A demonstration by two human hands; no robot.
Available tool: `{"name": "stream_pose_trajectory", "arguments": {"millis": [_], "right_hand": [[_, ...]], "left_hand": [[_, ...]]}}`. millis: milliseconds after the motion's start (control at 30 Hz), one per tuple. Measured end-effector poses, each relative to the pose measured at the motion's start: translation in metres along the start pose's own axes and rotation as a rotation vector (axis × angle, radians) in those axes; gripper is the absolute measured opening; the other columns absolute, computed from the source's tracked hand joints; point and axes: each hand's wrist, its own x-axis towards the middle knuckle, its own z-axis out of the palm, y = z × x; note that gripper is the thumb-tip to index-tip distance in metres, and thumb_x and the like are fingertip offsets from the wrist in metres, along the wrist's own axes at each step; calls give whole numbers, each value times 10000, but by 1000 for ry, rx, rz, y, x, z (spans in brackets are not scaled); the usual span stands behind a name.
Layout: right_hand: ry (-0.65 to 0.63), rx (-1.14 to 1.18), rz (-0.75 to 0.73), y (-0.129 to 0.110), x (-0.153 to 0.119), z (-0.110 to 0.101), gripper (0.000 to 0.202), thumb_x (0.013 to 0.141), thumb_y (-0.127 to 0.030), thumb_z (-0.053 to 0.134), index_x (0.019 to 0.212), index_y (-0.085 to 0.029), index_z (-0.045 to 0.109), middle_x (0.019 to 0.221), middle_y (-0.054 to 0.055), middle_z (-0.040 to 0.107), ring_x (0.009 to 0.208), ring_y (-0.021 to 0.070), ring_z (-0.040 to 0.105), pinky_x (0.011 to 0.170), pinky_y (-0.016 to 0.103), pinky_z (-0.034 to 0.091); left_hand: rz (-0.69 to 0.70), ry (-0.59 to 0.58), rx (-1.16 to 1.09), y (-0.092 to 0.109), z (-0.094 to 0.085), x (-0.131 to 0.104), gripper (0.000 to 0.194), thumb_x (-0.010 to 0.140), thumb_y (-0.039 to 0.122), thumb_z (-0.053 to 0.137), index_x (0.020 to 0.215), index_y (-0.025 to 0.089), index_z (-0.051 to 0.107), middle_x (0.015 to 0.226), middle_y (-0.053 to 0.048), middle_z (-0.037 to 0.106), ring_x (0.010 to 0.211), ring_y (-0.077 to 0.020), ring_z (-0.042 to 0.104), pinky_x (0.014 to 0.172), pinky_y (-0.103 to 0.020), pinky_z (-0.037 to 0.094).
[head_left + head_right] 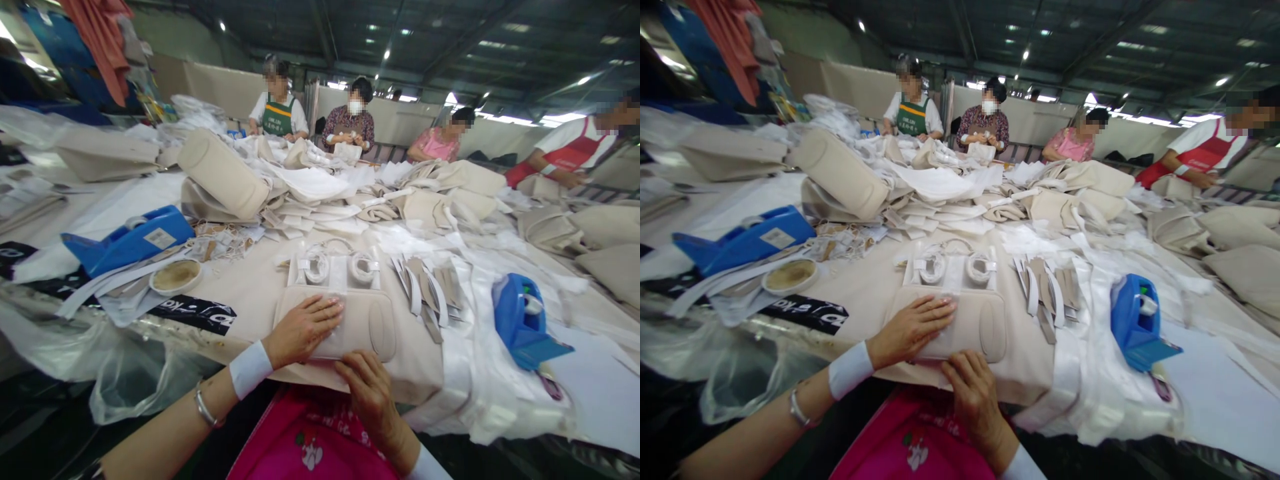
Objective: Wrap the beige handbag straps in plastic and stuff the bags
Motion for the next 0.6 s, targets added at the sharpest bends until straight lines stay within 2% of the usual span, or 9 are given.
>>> {"name": "stream_pose_trajectory", "arguments": {"millis": [267, 467, 600], "right_hand": [[-77, -68, 17, -24, 11, 2, 225, 962, -95, 458, 880, -165, 656, 767, 42, 669, 732, 168, 554, 645, 316, 379], [-108, -15, 48, -36, 15, 14, 214, 972, -122, 468, 873, -163, 654, 809, 37, 692, 764, 160, 580, 686, 312, 399], [-115, -5, 56, -40, 17, 14, 220, 966, -114, 472, 861, -172, 657, 791, 38, 691, 770, 159, 596, 694, 299, 423]], "left_hand": [[-7, 12, -29, 0, 1, 0, 381, 961, 234, 495, 1337, 183, 531, 1451, -75, 512, 1382, -234, 415, 1151, -466, 335], [-28, -7, -31, 0, 2, -1, 385, 953, 247, 515, 1334, 189, 532, 1469, -69, 490, 1389, -237, 403, 1156, -465, 324], [-26, 1, -30, 0, 3, -1, 394, 946, 241, 524, 1336, 183, 526, 1471, -73, 488, 1391, -238, 399, 1157, -462, 323]]}}
